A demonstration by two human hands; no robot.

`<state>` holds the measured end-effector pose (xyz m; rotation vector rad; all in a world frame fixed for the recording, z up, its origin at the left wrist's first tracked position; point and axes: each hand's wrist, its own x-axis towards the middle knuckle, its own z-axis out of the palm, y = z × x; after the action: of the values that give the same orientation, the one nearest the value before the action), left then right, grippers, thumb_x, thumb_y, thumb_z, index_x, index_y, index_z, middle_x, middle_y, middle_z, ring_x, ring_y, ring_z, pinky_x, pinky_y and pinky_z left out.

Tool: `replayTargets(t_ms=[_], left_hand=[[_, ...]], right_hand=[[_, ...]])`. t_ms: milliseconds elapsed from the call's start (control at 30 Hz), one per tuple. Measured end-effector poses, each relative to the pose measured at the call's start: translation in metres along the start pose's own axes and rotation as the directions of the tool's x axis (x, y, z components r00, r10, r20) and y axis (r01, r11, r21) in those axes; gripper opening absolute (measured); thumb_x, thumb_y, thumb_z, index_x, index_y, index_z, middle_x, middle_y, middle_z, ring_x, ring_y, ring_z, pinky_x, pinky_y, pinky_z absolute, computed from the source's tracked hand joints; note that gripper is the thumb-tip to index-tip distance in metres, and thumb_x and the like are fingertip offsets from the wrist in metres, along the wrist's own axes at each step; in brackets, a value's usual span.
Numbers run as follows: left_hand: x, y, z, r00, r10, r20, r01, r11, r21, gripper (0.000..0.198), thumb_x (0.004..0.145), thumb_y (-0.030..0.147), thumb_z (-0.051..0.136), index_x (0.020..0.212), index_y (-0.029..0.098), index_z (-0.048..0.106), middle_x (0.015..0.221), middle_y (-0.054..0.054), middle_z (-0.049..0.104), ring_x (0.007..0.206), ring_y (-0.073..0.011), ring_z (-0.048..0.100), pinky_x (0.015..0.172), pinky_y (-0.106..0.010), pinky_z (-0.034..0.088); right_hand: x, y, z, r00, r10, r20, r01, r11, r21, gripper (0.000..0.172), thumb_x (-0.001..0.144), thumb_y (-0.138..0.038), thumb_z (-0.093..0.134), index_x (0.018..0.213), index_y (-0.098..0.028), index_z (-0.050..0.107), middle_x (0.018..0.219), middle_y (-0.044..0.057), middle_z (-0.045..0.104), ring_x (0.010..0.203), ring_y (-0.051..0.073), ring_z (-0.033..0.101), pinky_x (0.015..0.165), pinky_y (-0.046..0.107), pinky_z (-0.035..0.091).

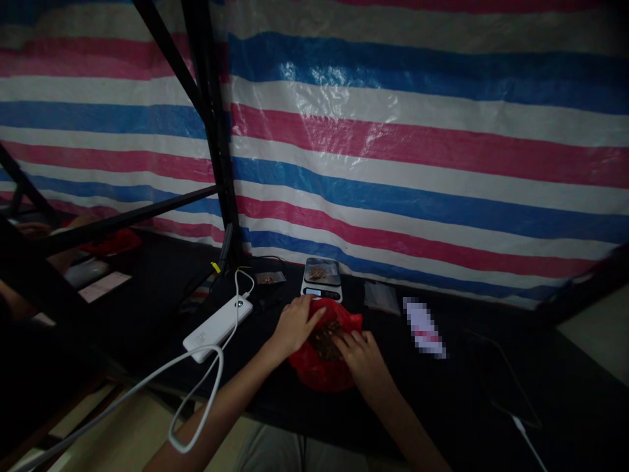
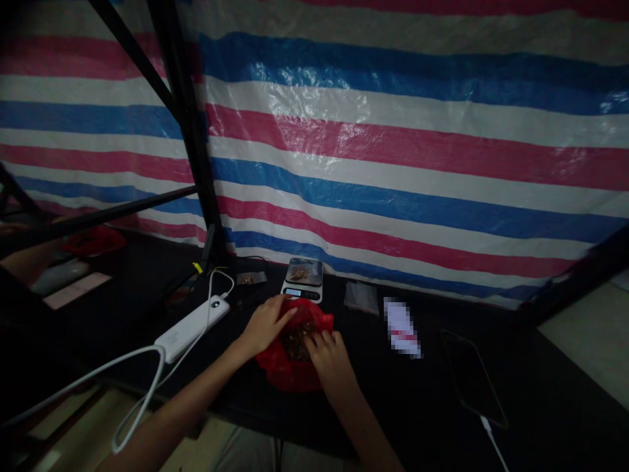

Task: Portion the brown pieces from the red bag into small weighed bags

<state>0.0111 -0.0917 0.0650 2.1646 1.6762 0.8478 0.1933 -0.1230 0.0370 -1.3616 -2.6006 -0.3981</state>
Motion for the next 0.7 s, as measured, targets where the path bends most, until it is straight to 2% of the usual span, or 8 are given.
replayTargets(t_ms=[67,200,267,333,400,467,600,700], left_hand=[[-0.019,-0.008,-0.007,0.989,-0.146,-0.024,0.148,0.977,0.153,0.052,0.082,0.054,0.029,0.107,0.015,0.051,0.102,-0.013,0.058,0.095,-0.0251,0.054,0.080,-0.035,0.039],[-0.053,-0.021,-0.008,0.913,-0.395,0.104,0.354,0.891,0.282,0.056,0.079,0.059,0.029,0.085,0.013,0.060,0.078,-0.016,0.063,0.078,-0.0291,0.060,0.068,-0.037,0.042],[-0.063,-0.022,-0.002,0.913,-0.375,0.160,0.351,0.922,0.163,0.051,0.079,0.057,0.033,0.086,0.015,0.060,0.077,-0.013,0.064,0.076,-0.0271,0.061,0.068,-0.035,0.042],[-0.068,-0.020,0.007,0.943,-0.269,0.193,0.290,0.953,-0.087,0.042,0.081,0.050,0.036,0.093,0.017,0.059,0.084,-0.010,0.065,0.078,-0.0228,0.061,0.070,-0.030,0.042],[-0.067,-0.017,0.016,0.969,-0.181,0.170,0.229,0.913,-0.337,0.036,0.083,0.043,0.037,0.097,0.018,0.058,0.092,-0.008,0.065,0.081,-0.0193,0.060,0.071,-0.027,0.043],[-0.063,-0.016,0.025,0.977,-0.169,0.127,0.211,0.843,-0.494,0.035,0.083,0.040,0.038,0.099,0.016,0.058,0.094,-0.007,0.064,0.082,-0.0181,0.059,0.074,-0.026,0.043],[-0.055,-0.015,0.033,0.975,-0.193,0.110,0.220,0.760,-0.612,0.038,0.080,0.041,0.042,0.102,0.013,0.056,0.095,-0.007,0.064,0.082,-0.0186,0.058,0.076,-0.027,0.043],[-0.054,-0.018,0.026,0.972,-0.188,0.138,0.233,0.801,-0.552,0.037,0.081,0.042,0.040,0.100,0.015,0.057,0.094,-0.007,0.064,0.082,-0.0191,0.058,0.076,-0.028,0.043]], right_hand=[[0.001,-0.002,0.002,0.999,-0.021,0.041,0.019,0.999,0.049,0.036,0.078,-0.003,0.044,0.106,-0.022,0.056,0.098,0.005,0.063,0.085,0.019,0.054,0.073,0.032,0.036],[0.003,-0.007,0.002,0.992,-0.026,0.120,-0.005,0.968,0.251,0.042,0.076,0.000,0.040,0.109,-0.022,0.054,0.108,0.004,0.060,0.098,0.018,0.051,0.083,0.031,0.038],[0.004,-0.009,0.000,0.988,-0.026,0.150,-0.032,0.926,0.376,0.043,0.075,0.000,0.040,0.109,-0.022,0.054,0.110,0.004,0.058,0.102,0.018,0.050,0.086,0.030,0.039],[0.005,-0.010,-0.001,0.987,-0.014,0.162,-0.068,0.869,0.489,0.043,0.073,-0.001,0.042,0.110,-0.021,0.053,0.110,0.004,0.058,0.104,0.017,0.050,0.089,0.030,0.039],[0.004,-0.012,0.000,0.986,0.030,0.163,-0.121,0.805,0.581,0.043,0.072,-0.001,0.043,0.110,-0.019,0.053,0.110,0.005,0.058,0.105,0.017,0.050,0.090,0.030,0.039],[0.002,-0.013,0.007,0.981,0.111,0.157,-0.187,0.735,0.652,0.043,0.070,-0.002,0.044,0.109,-0.018,0.054,0.110,0.005,0.058,0.105,0.016,0.051,0.092,0.031,0.039],[-0.003,-0.013,0.026,0.948,0.278,0.158,-0.291,0.544,0.787,0.040,0.069,-0.005,0.047,0.105,-0.018,0.056,0.106,0.005,0.061,0.098,0.017,0.056,0.090,0.034,0.042],[-0.007,-0.012,0.032,0.924,0.339,0.175,-0.301,0.364,0.882,0.036,0.070,-0.012,0.049,0.105,-0.019,0.056,0.102,0.005,0.063,0.091,0.017,0.060,0.084,0.034,0.047]])
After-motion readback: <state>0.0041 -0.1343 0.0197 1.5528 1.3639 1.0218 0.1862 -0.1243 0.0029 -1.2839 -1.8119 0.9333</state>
